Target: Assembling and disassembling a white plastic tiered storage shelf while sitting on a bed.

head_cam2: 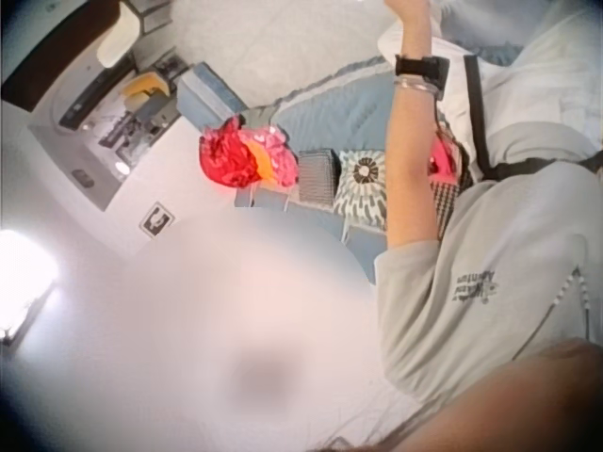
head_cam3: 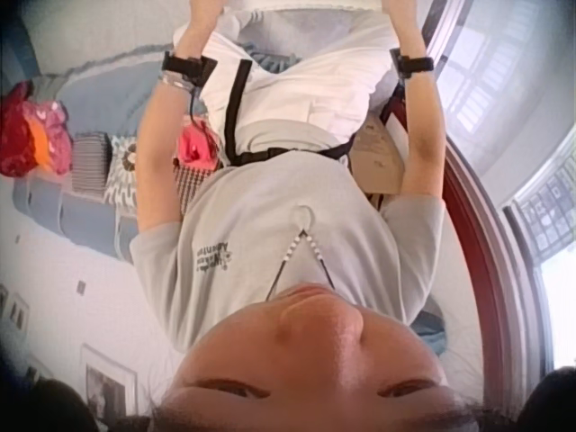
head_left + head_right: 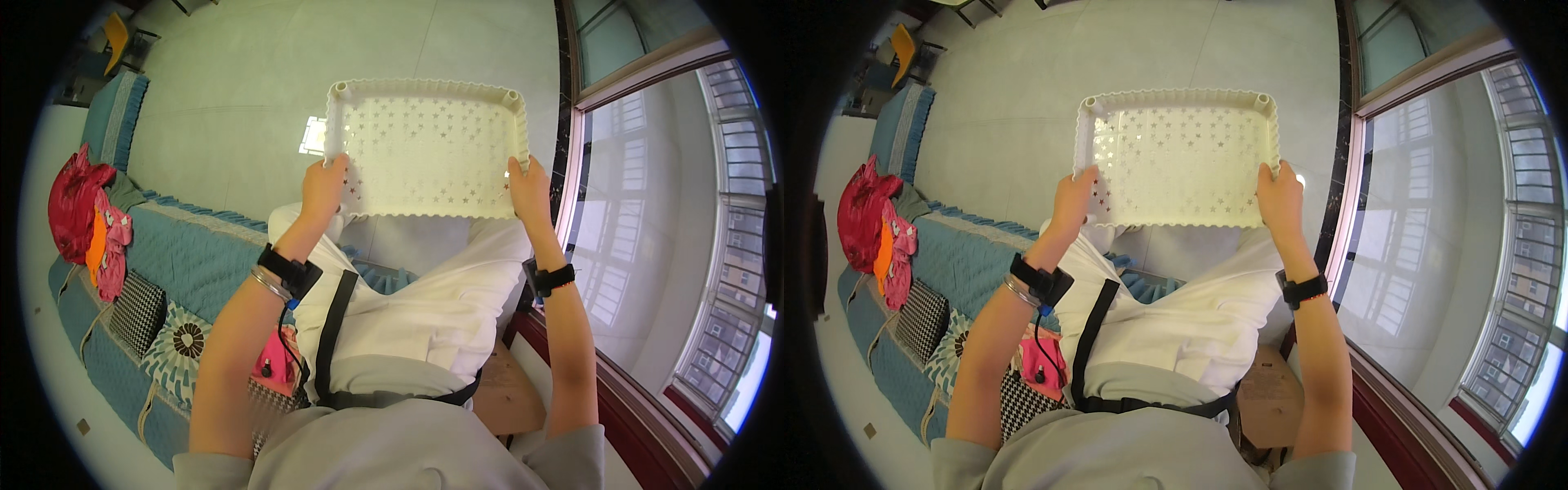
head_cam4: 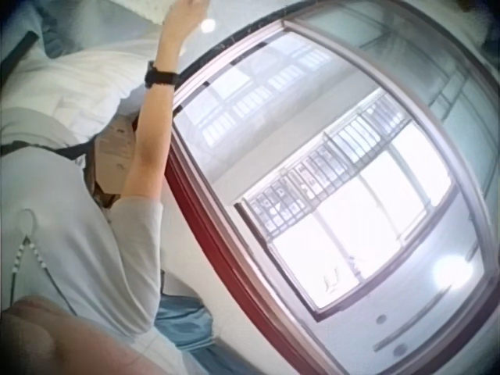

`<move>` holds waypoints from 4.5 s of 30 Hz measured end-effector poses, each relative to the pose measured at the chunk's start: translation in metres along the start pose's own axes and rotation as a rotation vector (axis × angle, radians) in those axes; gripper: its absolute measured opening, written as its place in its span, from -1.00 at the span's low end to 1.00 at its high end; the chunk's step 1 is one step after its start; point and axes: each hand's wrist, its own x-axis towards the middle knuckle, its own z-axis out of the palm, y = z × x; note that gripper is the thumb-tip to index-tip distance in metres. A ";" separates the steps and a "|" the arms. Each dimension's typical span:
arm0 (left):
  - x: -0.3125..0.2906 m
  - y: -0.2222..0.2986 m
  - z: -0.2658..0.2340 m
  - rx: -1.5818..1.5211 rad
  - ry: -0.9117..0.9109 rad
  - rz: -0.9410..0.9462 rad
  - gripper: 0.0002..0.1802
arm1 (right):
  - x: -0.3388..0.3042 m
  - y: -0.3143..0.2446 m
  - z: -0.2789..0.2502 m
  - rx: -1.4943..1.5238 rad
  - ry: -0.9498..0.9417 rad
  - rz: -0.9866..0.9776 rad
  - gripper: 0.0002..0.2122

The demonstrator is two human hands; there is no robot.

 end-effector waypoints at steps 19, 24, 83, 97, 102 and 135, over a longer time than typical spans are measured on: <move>0.025 0.010 0.006 -0.037 -0.023 0.016 -0.53 | 0.018 -0.022 -0.001 0.171 0.041 -0.034 -0.70; 0.020 0.012 0.004 0.078 0.026 0.058 -0.50 | 0.013 -0.019 -0.001 0.116 0.024 -0.018 -0.69; -0.219 -0.506 -0.183 0.729 0.646 -0.297 -0.51 | -0.075 0.060 -0.003 0.635 -0.107 0.172 -0.55; -0.173 -0.453 -0.248 0.919 0.612 -0.241 -0.70 | -0.078 0.057 -0.005 0.592 -0.078 0.166 -0.58; -0.150 -0.507 -0.277 0.813 0.638 -0.298 -0.72 | -0.085 0.052 -0.006 0.566 -0.091 0.193 -0.58; -0.146 -0.177 -0.236 0.100 0.457 0.245 -0.82 | -0.091 0.029 0.009 0.355 -0.289 0.020 -0.64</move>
